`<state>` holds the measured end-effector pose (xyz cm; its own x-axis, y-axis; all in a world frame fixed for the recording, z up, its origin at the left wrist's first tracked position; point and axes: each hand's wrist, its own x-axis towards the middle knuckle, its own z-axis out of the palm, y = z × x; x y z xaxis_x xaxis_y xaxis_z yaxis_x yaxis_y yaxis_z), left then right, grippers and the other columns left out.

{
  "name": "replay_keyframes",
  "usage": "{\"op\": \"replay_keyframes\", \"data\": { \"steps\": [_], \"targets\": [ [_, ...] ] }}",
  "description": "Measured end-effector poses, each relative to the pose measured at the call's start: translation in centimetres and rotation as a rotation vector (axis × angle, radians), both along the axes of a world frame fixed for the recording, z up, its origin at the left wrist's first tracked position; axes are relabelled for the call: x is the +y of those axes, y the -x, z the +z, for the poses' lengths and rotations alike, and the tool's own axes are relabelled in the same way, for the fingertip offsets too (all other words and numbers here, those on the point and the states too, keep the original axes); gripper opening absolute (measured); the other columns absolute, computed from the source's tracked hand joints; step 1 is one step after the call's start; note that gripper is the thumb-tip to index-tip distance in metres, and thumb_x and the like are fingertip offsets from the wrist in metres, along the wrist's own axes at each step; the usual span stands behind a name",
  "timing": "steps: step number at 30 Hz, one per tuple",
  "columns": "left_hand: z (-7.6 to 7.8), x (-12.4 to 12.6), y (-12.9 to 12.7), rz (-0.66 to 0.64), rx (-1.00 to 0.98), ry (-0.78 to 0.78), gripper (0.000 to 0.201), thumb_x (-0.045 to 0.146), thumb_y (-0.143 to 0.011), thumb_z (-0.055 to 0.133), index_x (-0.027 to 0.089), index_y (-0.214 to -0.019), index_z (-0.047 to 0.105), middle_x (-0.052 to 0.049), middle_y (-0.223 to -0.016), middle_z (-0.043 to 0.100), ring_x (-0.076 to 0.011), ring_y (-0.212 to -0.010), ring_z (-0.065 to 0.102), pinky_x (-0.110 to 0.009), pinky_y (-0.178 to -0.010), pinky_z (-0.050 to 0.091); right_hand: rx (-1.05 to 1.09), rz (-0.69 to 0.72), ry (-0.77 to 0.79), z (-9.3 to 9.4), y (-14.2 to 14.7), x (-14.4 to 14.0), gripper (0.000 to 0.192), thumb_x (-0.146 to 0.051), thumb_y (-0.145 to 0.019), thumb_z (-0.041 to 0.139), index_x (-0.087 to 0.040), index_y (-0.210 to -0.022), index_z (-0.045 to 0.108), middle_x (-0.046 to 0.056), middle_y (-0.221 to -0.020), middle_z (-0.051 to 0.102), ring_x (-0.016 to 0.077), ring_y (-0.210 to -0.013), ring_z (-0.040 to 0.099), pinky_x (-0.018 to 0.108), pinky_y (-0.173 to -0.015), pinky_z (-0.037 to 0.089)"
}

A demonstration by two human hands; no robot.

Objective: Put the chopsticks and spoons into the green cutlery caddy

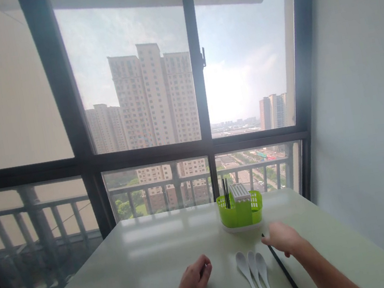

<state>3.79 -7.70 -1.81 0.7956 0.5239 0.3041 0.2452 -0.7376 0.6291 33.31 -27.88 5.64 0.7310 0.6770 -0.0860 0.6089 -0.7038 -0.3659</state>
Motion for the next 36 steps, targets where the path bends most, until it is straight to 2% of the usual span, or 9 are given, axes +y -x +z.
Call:
{"op": "replay_keyframes", "data": {
  "steps": [4,11,14,17,20,23,28,31,36],
  "targets": [
    [0.4,0.3,0.1,-0.022,-0.027,0.019,0.03,0.041,-0.102,0.037,0.023,-0.086,0.055,0.003,-0.072,0.058,-0.0148,-0.071,0.054,-0.024,-0.068,0.034,-0.033,0.003,0.083,-3.7,1.0,-0.9,0.022,-0.02,-0.065,0.072,-0.02,-0.048,0.057,0.007,-0.043,0.056,0.0269,-0.047,0.066,0.033,-0.05,0.051],
    [0.4,0.8,0.1,-0.025,-0.031,0.038,0.031,0.044,-0.099,0.039,0.022,-0.083,0.054,0.004,-0.068,0.053,-0.0143,-0.068,0.052,-0.024,-0.067,0.034,-0.161,-0.027,-0.006,-2.7,2.1,0.0,0.015,-0.008,-0.053,0.07,-0.021,-0.054,0.064,0.009,-0.066,0.069,0.0334,-0.081,0.073,0.037,-0.073,0.057],
    [0.1,1.0,0.0,-0.017,-0.033,0.043,0.033,0.046,-0.099,0.04,0.022,-0.082,0.054,0.005,-0.066,0.051,-0.0138,-0.067,0.05,-0.023,-0.066,0.034,-0.207,-0.029,-0.04,-1.2,2.2,-0.3,0.014,-0.006,-0.057,0.069,-0.019,-0.058,0.064,0.011,-0.074,0.071,0.0305,-0.08,0.072,0.033,-0.07,0.054],
    [-0.1,1.1,0.0,-0.036,-0.01,0.042,0.033,0.049,-0.098,0.043,0.022,-0.083,0.056,0.006,-0.064,0.047,-0.0129,-0.064,0.046,-0.023,-0.064,0.032,-0.274,0.007,-0.151,2.1,3.1,-0.7,0.009,-0.009,-0.066,0.065,-0.018,-0.066,0.063,0.01,-0.076,0.07,0.0241,-0.075,0.069,0.027,-0.066,0.048],
    [0.1,1.0,0.1,-0.067,-0.007,0.042,0.035,0.052,-0.097,0.046,0.022,-0.085,0.058,0.007,-0.063,0.044,-0.0123,-0.062,0.043,-0.023,-0.062,0.031,-0.235,0.145,-0.457,5.6,5.9,-0.1,0.006,-0.016,-0.078,0.06,-0.019,-0.072,0.059,0.004,-0.069,0.066,0.0155,-0.06,0.062,0.023,-0.056,0.04],
    [0.4,0.9,0.3,-0.132,-0.034,0.053,0.038,0.057,-0.095,0.05,0.021,-0.092,0.063,0.008,-0.062,0.04,-0.0118,-0.061,0.04,-0.023,-0.062,0.03,-0.015,0.296,-0.728,6.8,10.0,2.0,0.01,-0.023,-0.084,0.056,-0.021,-0.074,0.054,-0.003,-0.061,0.058,0.0109,-0.047,0.052,0.021,-0.046,0.034],
    [0.8,0.2,1.0,-0.167,-0.077,0.032,0.039,0.055,-0.093,0.057,0.023,-0.115,0.065,0.007,-0.065,0.046,-0.0123,-0.062,0.044,-0.023,-0.061,0.032,0.051,0.401,-0.93,2.6,14.8,7.1,0.01,-0.014,-0.077,0.06,-0.02,-0.072,0.053,-0.005,-0.061,0.055,0.0089,-0.054,0.047,0.019,-0.052,0.034],
    [0.8,-0.2,1.0,-0.158,-0.029,0.021,0.028,0.045,-0.095,0.054,0.024,-0.108,0.067,0.005,-0.065,0.054,-0.0129,-0.062,0.048,-0.022,-0.062,0.034,0.11,0.402,-0.956,-0.3,15.8,9.1,0.007,-0.013,-0.08,0.058,-0.019,-0.077,0.057,-0.005,-0.064,0.056,0.0089,-0.057,0.047,0.019,-0.054,0.035],
    [0.4,-0.1,0.5,-0.076,0.044,0.014,0.017,0.033,-0.095,0.052,0.023,-0.088,0.063,0.003,-0.07,0.065,-0.0132,-0.065,0.056,-0.021,-0.064,0.036,0.196,0.453,-0.952,-0.3,16.6,9.5,0.006,-0.015,-0.084,0.06,-0.019,-0.089,0.061,-0.005,-0.066,0.058,0.0095,-0.056,0.051,0.018,-0.054,0.038]
  ]
}}
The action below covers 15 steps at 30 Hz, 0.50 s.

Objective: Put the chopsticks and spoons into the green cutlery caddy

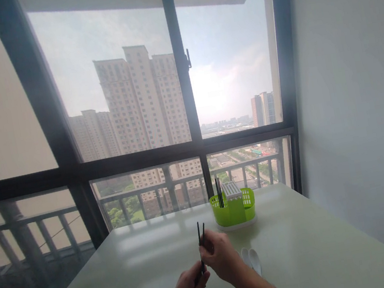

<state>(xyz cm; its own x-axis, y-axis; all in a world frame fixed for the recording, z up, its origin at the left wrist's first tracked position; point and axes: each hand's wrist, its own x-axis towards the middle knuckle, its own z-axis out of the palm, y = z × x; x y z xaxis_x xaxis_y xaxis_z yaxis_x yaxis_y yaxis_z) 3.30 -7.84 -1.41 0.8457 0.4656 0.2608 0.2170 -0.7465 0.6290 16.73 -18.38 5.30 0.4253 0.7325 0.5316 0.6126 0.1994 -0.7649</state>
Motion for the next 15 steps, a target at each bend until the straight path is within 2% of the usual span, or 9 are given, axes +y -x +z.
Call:
{"op": "replay_keyframes", "data": {
  "steps": [3,7,15],
  "targets": [
    [0.1,0.1,-0.1,0.028,0.022,-0.025,0.014,0.035,-0.095,0.056,0.025,-0.091,0.064,0.002,-0.074,0.069,-0.0147,-0.068,0.06,-0.021,-0.066,0.037,0.009,0.046,0.006,2.1,0.3,-0.5,0.008,-0.021,-0.091,0.059,-0.019,-0.098,0.062,-0.004,-0.07,0.061,0.0103,-0.056,0.055,0.02,-0.056,0.042],
    [0.4,0.0,0.0,0.052,0.056,-0.037,0.012,0.035,-0.095,0.057,0.026,-0.093,0.066,0.001,-0.079,0.074,-0.0161,-0.072,0.065,-0.021,-0.068,0.038,-0.047,0.005,0.007,4.2,0.3,-0.7,0.009,-0.022,-0.094,0.057,-0.019,-0.089,0.063,-0.002,-0.073,0.062,0.0114,-0.061,0.059,0.02,-0.06,0.044],
    [-0.4,0.1,-0.4,0.022,0.034,-0.016,0.015,0.034,-0.095,0.057,0.025,-0.086,0.065,0.002,-0.078,0.073,-0.0154,-0.072,0.065,-0.022,-0.067,0.037,0.036,0.041,0.068,4.4,0.3,0.1,0.015,-0.028,-0.093,0.059,-0.019,-0.082,0.063,-0.003,-0.064,0.062,0.0124,-0.054,0.061,0.019,-0.051,0.044]
  ]
}}
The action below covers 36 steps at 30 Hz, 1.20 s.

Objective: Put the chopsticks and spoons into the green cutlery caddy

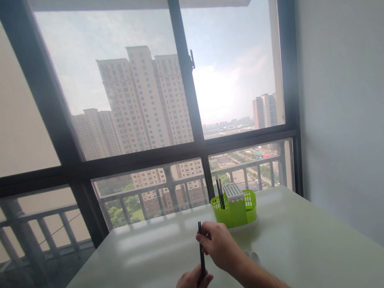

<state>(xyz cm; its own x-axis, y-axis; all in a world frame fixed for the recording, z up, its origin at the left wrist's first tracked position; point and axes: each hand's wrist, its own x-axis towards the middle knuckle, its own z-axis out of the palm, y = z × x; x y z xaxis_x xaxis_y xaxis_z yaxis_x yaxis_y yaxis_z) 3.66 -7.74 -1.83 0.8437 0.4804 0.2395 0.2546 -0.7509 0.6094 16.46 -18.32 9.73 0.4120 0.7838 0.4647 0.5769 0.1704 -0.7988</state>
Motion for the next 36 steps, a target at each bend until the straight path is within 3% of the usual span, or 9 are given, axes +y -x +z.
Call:
{"op": "replay_keyframes", "data": {
  "steps": [3,6,9,12,16,20,24,29,36],
  "targets": [
    [-0.3,0.2,-0.1,0.029,-0.002,0.0,0.014,0.036,-0.095,0.057,0.026,-0.102,0.065,0.003,-0.075,0.07,-0.0154,-0.07,0.063,-0.022,-0.066,0.036,0.018,-0.01,-0.025,1.7,-1.3,0.2,0.018,-0.031,-0.092,0.06,-0.019,-0.08,0.063,-0.003,-0.061,0.062,0.0135,-0.053,0.063,0.02,-0.05,0.045],
    [-0.4,0.2,-0.1,0.088,-0.033,-0.011,0.03,0.04,-0.1,0.046,0.028,-0.126,0.056,0.005,-0.073,0.065,-0.0165,-0.072,0.063,-0.024,-0.069,0.036,-0.004,-0.114,-0.088,5.9,-5.0,0.2,0.023,-0.04,-0.092,0.061,-0.019,-0.082,0.065,-0.002,-0.061,0.066,0.0155,-0.055,0.067,0.021,-0.053,0.05],
    [-0.4,0.0,0.0,0.104,-0.038,-0.02,0.032,0.041,-0.105,0.033,0.028,-0.124,0.055,0.003,-0.078,0.066,-0.0172,-0.08,0.064,-0.024,-0.074,0.037,-0.043,-0.312,-0.219,10.5,-9.8,0.5,0.03,-0.047,-0.094,0.059,-0.018,-0.091,0.067,0.002,-0.071,0.072,0.0173,-0.059,0.07,0.023,-0.055,0.053],
    [-0.3,-0.1,0.1,0.088,-0.006,-0.017,0.029,0.04,-0.105,0.033,0.028,-0.116,0.057,0.002,-0.08,0.067,-0.0174,-0.083,0.065,-0.024,-0.076,0.038,-0.145,-0.484,-0.22,12.5,-13.3,1.9,0.031,-0.043,-0.099,0.052,-0.016,-0.099,0.068,0.007,-0.083,0.075,0.0173,-0.067,0.072,0.023,-0.06,0.055],
    [-0.3,-0.1,0.1,0.075,0.001,0.001,0.025,0.039,-0.105,0.035,0.029,-0.11,0.057,0.002,-0.084,0.069,-0.0171,-0.086,0.066,-0.024,-0.078,0.038,-0.219,-0.467,0.044,10.6,-14.9,5.0,0.026,-0.03,-0.102,0.05,-0.014,-0.104,0.069,0.01,-0.097,0.076,0.0163,-0.075,0.072,0.023,-0.064,0.055],
    [-0.5,0.0,0.1,0.09,0.001,0.007,0.024,0.039,-0.105,0.036,0.029,-0.106,0.057,0.001,-0.086,0.071,-0.0168,-0.087,0.066,-0.024,-0.078,0.038,-0.239,-0.456,0.258,7.7,-15.5,7.8,0.02,-0.025,-0.096,0.059,-0.014,-0.088,0.074,0.009,-0.087,0.077,0.0162,-0.069,0.069,0.024,-0.064,0.054],
    [-0.4,-0.1,0.2,0.094,0.0,0.008,0.025,0.04,-0.105,0.035,0.029,-0.105,0.058,0.001,-0.088,0.071,-0.0166,-0.088,0.066,-0.023,-0.078,0.038,-0.302,-0.487,0.434,6.6,-16.4,9.7,0.017,-0.025,-0.09,0.069,-0.015,-0.079,0.076,0.011,-0.082,0.076,0.0195,-0.075,0.071,0.028,-0.074,0.053],
    [-0.4,-0.2,0.3,0.094,0.008,0.013,0.026,0.04,-0.105,0.036,0.028,-0.105,0.058,0.0,-0.089,0.072,-0.0168,-0.088,0.066,-0.024,-0.079,0.039,-0.444,-0.579,0.491,6.6,-17.3,10.8,0.019,-0.031,-0.085,0.076,-0.016,-0.073,0.073,0.013,-0.089,0.075,0.027,-0.099,0.068,0.038,-0.094,0.05],
    [-0.4,-0.1,0.3,0.103,0.017,0.002,0.027,0.04,-0.105,0.035,0.028,-0.104,0.058,-0.001,-0.088,0.072,-0.0182,-0.088,0.066,-0.025,-0.078,0.039,-0.591,-0.64,0.404,6.7,-18.1,9.9,0.022,-0.029,-0.083,0.076,-0.016,-0.067,0.066,0.014,-0.096,0.07,0.0296,-0.104,0.061,0.042,-0.094,0.048]
  ]
}}
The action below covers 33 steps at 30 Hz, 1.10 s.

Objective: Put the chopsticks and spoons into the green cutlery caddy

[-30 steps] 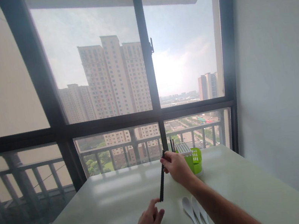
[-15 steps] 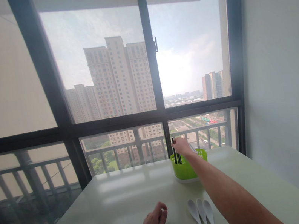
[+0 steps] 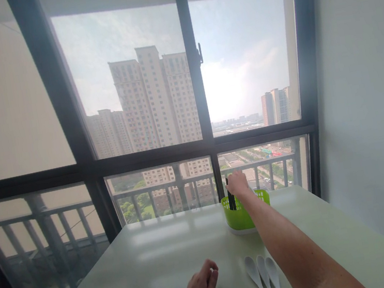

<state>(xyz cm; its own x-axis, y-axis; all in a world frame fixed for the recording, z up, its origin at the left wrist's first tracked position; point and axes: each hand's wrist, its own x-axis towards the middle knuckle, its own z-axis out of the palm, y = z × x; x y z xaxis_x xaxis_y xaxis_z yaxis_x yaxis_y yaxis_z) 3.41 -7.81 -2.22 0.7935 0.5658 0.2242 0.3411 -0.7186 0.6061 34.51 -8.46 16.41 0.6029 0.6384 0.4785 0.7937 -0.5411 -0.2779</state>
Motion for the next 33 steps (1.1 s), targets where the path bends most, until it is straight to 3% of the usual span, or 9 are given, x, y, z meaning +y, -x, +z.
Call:
{"op": "replay_keyframes", "data": {
  "steps": [6,9,11,14,17,21,24,29,33],
  "targets": [
    [0.1,0.1,0.0,-0.006,-0.008,0.002,0.027,0.039,-0.105,0.034,0.027,-0.104,0.058,-0.001,-0.087,0.071,-0.0186,-0.087,0.066,-0.025,-0.077,0.039,-0.073,0.057,-0.153,1.3,2.0,-2.5,0.022,-0.028,-0.098,0.054,-0.016,-0.084,0.066,0.011,-0.092,0.067,0.0225,-0.09,0.06,0.033,-0.081,0.047],
    [0.2,0.0,0.0,-0.008,-0.014,0.0,0.027,0.04,-0.104,0.034,0.028,-0.104,0.058,-0.001,-0.087,0.07,-0.0183,-0.088,0.066,-0.025,-0.078,0.039,-0.062,0.097,-0.279,1.6,4.0,-5.8,0.029,-0.033,-0.102,0.045,-0.016,-0.092,0.066,0.009,-0.093,0.068,0.0201,-0.086,0.06,0.028,-0.073,0.044],
    [0.4,0.1,0.0,-0.015,-0.029,0.0,0.027,0.04,-0.104,0.035,0.028,-0.104,0.058,0.0,-0.084,0.069,-0.0177,-0.086,0.065,-0.024,-0.077,0.039,0.016,0.159,-0.336,0.6,5.3,-8.9,0.029,-0.037,-0.101,0.046,-0.018,-0.094,0.065,0.005,-0.085,0.068,0.0179,-0.076,0.06,0.026,-0.066,0.041],
    [0.6,0.2,0.0,-0.019,-0.058,0.006,0.026,0.04,-0.104,0.036,0.026,-0.103,0.058,0.002,-0.075,0.065,-0.0166,-0.077,0.062,-0.023,-0.071,0.037,0.181,0.254,-0.181,-3.3,6.5,-13.6,0.021,-0.036,-0.096,0.054,-0.02,-0.088,0.067,0.0,-0.072,0.066,0.0159,-0.065,0.058,0.026,-0.061,0.038],
    [0.8,0.4,-0.2,-0.018,-0.084,0.017,0.026,0.039,-0.102,0.037,0.024,-0.099,0.058,0.003,-0.068,0.059,-0.0158,-0.069,0.058,-0.023,-0.066,0.035,0.263,0.276,0.017,-9.1,6.3,-17.1,0.011,-0.025,-0.087,0.061,-0.021,-0.088,0.072,0.003,-0.085,0.072,0.0186,-0.078,0.064,0.027,-0.07,0.042],
    [0.9,0.6,-0.3,-0.041,-0.119,0.046,0.024,0.04,-0.1,0.042,0.023,-0.096,0.058,0.006,-0.064,0.051,-0.0142,-0.064,0.051,-0.024,-0.063,0.032,0.428,0.258,0.025,-15.4,5.1,-18.9,0.027,-0.017,-0.08,0.059,-0.021,-0.101,0.076,0.006,-0.097,0.074,0.0215,-0.091,0.067,0.029,-0.079,0.048],
    [0.9,0.8,-0.3,-0.048,-0.138,0.062,0.023,0.041,-0.098,0.044,0.022,-0.092,0.057,0.007,-0.063,0.048,-0.0131,-0.062,0.047,-0.024,-0.062,0.031,0.589,0.291,0.007,-17.5,4.5,-19.0,0.025,-0.017,-0.075,0.06,-0.02,-0.094,0.077,0.004,-0.093,0.075,0.0202,-0.084,0.069,0.027,-0.072,0.05],
    [0.8,1.1,-0.4,-0.065,-0.148,0.071,0.029,0.046,-0.096,0.046,0.022,-0.08,0.051,0.005,-0.067,0.051,-0.0131,-0.066,0.048,-0.024,-0.065,0.033,0.724,0.299,-0.014,-16.6,3.2,-19.0,0.013,-0.018,-0.072,0.061,-0.018,-0.08,0.072,0.0,-0.072,0.07,0.0151,-0.062,0.063,0.022,-0.055,0.044],
    [0.7,1.3,-0.5,-0.062,-0.165,0.08,0.03,0.047,-0.096,0.047,0.022,-0.079,0.051,0.006,-0.066,0.05,-0.0128,-0.065,0.046,-0.024,-0.065,0.032,0.762,0.319,-0.145,-11.0,1.2,-19.4,0.014,-0.029,-0.08,0.059,-0.017,-0.082,0.066,-0.002,-0.06,0.062,0.0122,-0.046,0.053,0.019,-0.039,0.033]
  ]
}}
